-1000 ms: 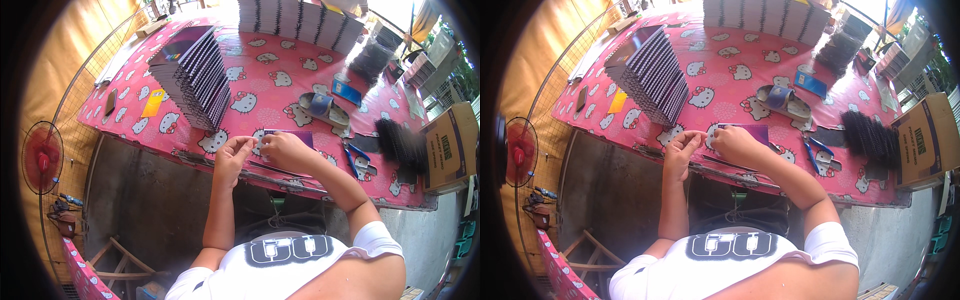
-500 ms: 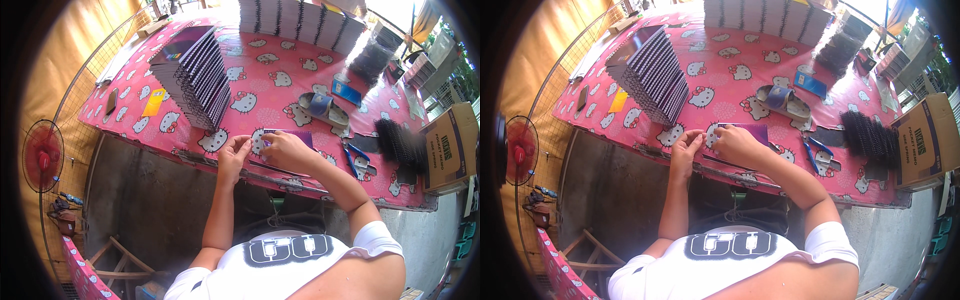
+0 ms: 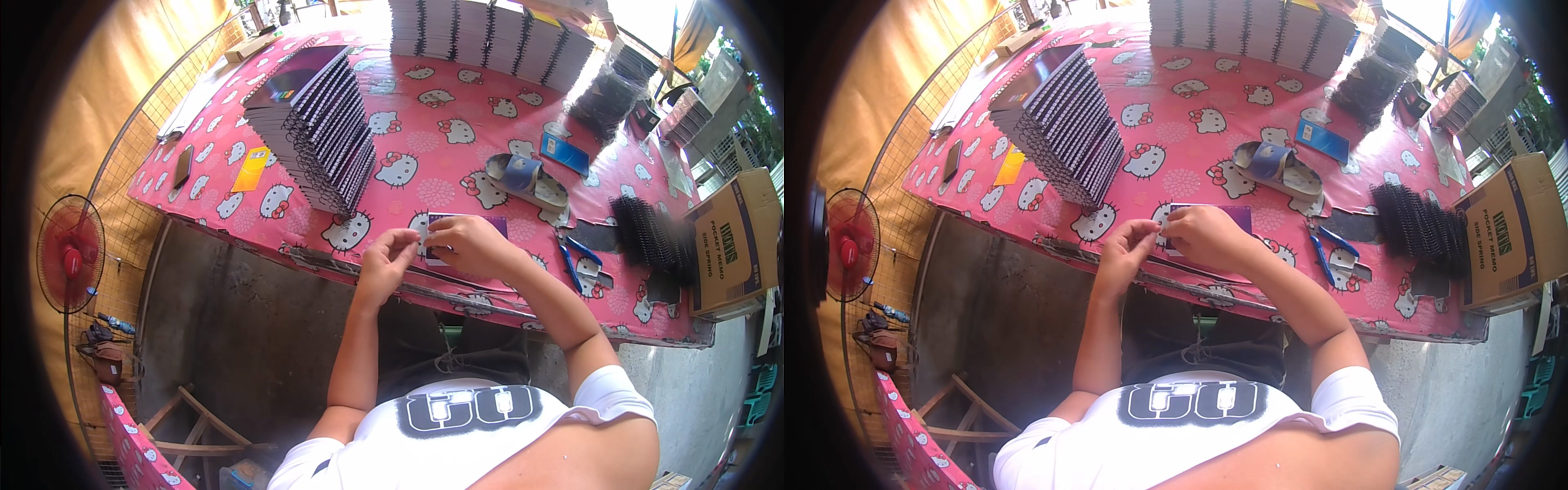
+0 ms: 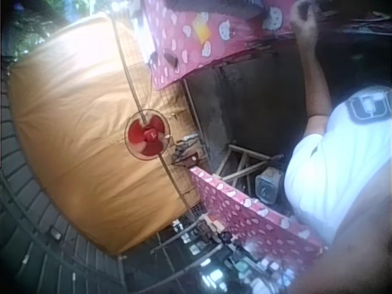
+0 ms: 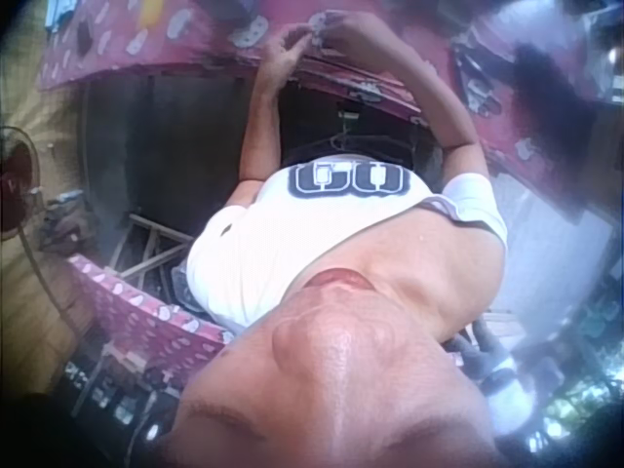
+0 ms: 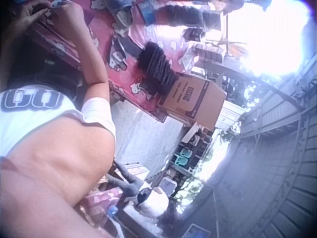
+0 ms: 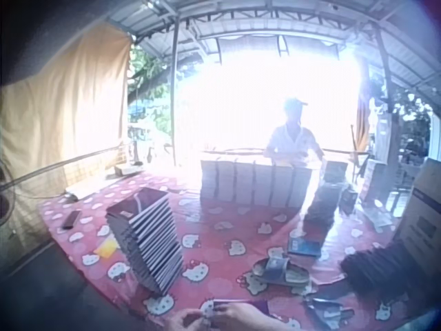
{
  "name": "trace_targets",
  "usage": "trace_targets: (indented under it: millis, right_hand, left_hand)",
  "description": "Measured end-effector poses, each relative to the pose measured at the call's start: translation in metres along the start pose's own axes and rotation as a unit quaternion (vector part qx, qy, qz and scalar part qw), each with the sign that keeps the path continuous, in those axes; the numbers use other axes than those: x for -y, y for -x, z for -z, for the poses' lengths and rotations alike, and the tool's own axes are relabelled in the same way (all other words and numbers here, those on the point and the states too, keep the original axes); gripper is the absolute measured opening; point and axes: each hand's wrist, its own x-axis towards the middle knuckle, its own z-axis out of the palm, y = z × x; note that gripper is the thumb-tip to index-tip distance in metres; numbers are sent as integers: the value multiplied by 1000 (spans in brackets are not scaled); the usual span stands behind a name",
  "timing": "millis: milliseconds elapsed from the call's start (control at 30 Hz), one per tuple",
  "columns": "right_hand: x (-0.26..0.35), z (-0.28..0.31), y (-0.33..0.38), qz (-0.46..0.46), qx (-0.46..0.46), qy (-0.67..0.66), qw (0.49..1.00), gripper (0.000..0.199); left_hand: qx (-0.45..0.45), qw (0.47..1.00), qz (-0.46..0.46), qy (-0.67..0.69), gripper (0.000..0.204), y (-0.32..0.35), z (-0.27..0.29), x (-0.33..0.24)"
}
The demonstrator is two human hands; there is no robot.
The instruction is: The person manually assembles notebooks by sliding spiral bindings through pre-punched holes in paper stacks and covers, then uses a blue hand tool to crimp the ends of the wire bindings.
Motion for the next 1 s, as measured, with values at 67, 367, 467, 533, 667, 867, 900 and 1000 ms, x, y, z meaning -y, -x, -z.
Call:
trace_targets:
  millis: [67, 367, 467, 533, 667, 867, 900, 1000]
  right_hand:
    - [-3, 7, 2, -65, -48, -61, 995, 29]
    - [26, -4, 43, -28, -126, -38, 991, 42]
    - [13, 37, 64, -107, -389, 57, 913, 50]
    - [-10, 37, 81, -177, -295, -253, 904, 44]
    - [-19, -9, 75, -240, -245, -295, 892, 35]
    - [-21, -19, 64, -276, -298, -261, 876, 33]
    - [-15, -15, 62, -283, -299, -256, 875, 33]
    - [-40, 25, 85, -140, -249, 53, 957, 22]
  left_hand:
    - [-2, 997, 14, 77, 44, -3, -1, 2]
    - [70, 984, 70, 146, 55, -42, -40, -7]
    - [45, 995, -90, 11, 48, -20, -53, -35]
    - [65, 978, -190, -53, 47, -14, -49, -33]
    - [30, 928, -296, -226, 55, -25, -50, -8]
    - [-73, 883, -247, -392, 52, -4, -91, -58]
    - [-94, 825, -261, -492, 46, -3, -94, -63]
    - [-31, 887, -250, -387, 12, -25, -84, -35]
